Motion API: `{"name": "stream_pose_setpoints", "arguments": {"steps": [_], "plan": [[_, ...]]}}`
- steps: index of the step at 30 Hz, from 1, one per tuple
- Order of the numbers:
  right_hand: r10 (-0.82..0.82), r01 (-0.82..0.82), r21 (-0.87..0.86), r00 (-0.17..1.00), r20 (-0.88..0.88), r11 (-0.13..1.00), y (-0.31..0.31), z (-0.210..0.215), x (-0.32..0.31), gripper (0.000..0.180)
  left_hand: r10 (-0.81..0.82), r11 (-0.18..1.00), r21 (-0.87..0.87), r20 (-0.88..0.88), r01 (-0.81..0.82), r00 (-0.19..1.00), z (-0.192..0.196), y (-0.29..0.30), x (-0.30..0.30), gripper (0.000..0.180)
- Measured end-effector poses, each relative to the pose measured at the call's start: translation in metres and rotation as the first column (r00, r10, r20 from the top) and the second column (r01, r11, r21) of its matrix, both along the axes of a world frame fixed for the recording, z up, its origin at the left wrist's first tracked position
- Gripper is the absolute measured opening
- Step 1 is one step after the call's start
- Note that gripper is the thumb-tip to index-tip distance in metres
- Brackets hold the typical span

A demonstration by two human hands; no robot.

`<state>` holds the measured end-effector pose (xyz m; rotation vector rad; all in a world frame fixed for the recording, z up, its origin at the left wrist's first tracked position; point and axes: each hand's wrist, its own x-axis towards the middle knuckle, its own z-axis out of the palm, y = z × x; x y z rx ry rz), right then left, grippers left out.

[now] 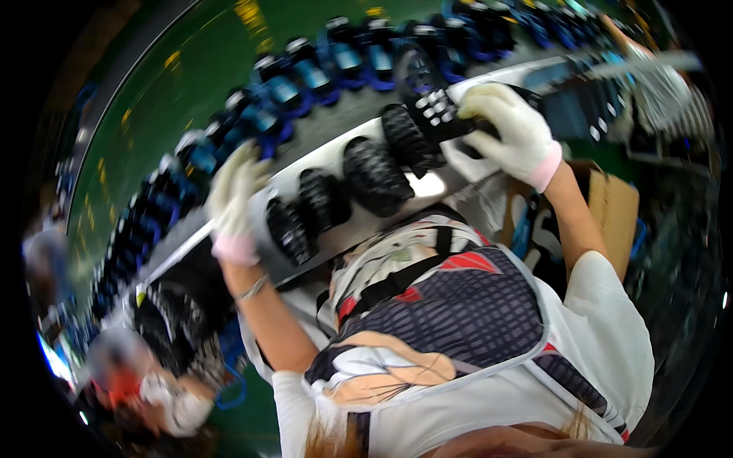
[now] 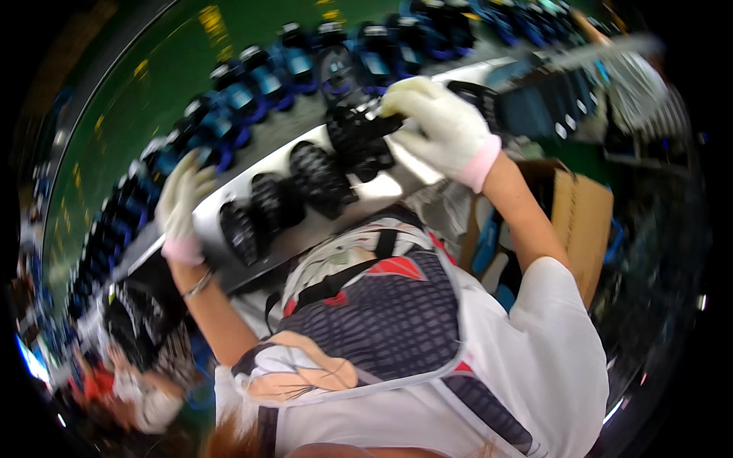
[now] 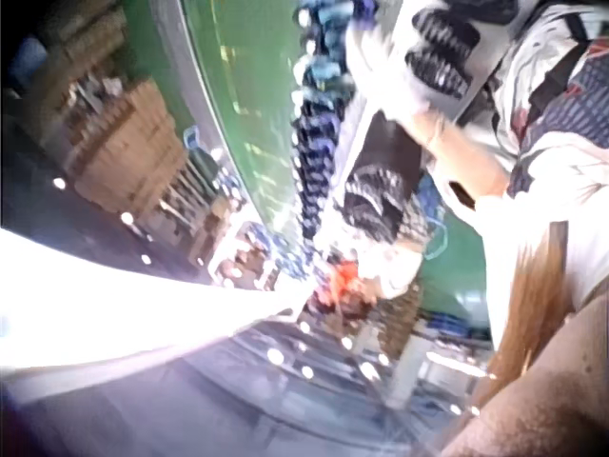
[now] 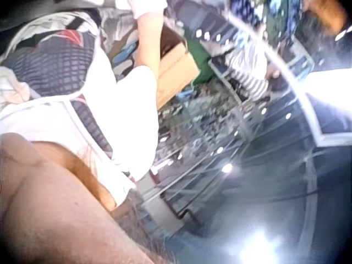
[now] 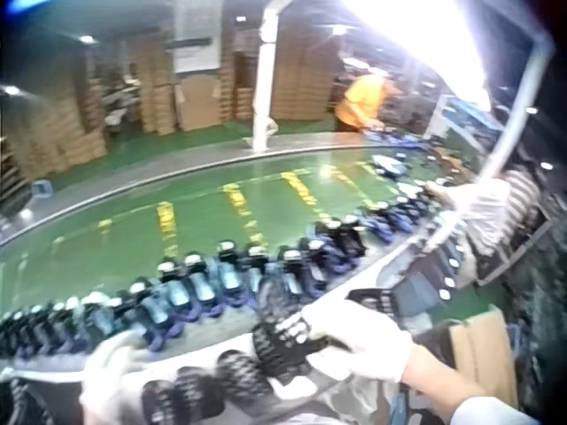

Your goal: The person picks up shoes from a rack, checks the soles and sides by hand, and places them onto a conveyor belt.

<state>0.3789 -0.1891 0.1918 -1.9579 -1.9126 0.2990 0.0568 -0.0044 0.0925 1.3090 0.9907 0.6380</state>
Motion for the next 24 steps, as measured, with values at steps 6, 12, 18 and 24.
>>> {"name": "stream_pose_setpoints", "arguments": {"steps": [6,12,18,24], "plan": [[0.486,-0.484,0.068,0.847,-0.215,0.873,0.107,-0.011,-0.125,0.027,-0.004,0.885,-0.380,0.574,0.271,0.819,0.007,-0.017,-0.010,0.055],[0.344,-0.434,-0.266,0.881,-0.325,0.861,0.156,-0.040,-0.203,0.041,0.297,0.905,-0.425,0.581,-0.029,0.757,-0.031,-0.008,-0.067,0.045],[0.261,-0.323,-0.474,0.946,-0.193,0.820,0.202,-0.064,-0.251,0.049,0.487,0.856,-0.433,0.488,-0.283,0.725,-0.053,0.019,-0.090,0.031],[0.240,-0.309,-0.447,0.949,-0.205,0.839,0.237,-0.098,-0.271,0.043,0.599,0.768,-0.543,0.424,-0.339,0.679,-0.075,0.049,-0.097,0.033]]}}
